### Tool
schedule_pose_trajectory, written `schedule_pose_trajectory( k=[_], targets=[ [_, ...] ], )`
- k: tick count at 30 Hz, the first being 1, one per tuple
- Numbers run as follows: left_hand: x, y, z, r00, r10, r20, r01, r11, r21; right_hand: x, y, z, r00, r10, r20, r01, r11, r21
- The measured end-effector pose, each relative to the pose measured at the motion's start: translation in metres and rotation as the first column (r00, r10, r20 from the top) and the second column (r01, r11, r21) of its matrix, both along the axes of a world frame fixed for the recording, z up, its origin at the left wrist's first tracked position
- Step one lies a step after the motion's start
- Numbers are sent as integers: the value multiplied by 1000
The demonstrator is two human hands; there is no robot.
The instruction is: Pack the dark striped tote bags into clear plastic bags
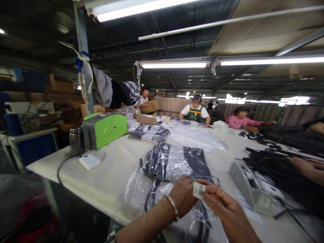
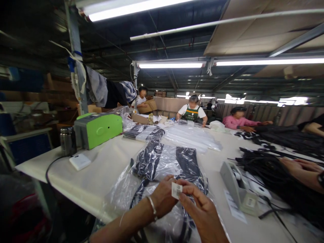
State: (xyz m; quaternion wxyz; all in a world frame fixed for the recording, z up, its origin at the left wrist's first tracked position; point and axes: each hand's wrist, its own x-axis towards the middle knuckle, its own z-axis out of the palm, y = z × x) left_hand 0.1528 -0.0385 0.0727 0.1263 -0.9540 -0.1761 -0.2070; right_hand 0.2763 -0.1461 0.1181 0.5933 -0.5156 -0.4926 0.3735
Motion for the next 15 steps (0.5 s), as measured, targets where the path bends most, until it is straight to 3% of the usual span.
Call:
schedule_pose_trajectory(
  k=[3,6,11,15],
  targets=[
    [4,16,7,999,-4,-53,5,1000,17,-12,0,10,998,19,59,-22,999,46],
    [16,30,4,995,-2,-105,9,997,71,-33,0,10,985,8,174,-23,996,82],
    [43,44,-4,986,-44,-159,66,988,139,-66,10,-8,928,11,371,-97,972,212],
    [55,52,-11,982,-88,-165,114,981,155,-70,24,-24,887,-90,453,-69,944,323]
  ],
)
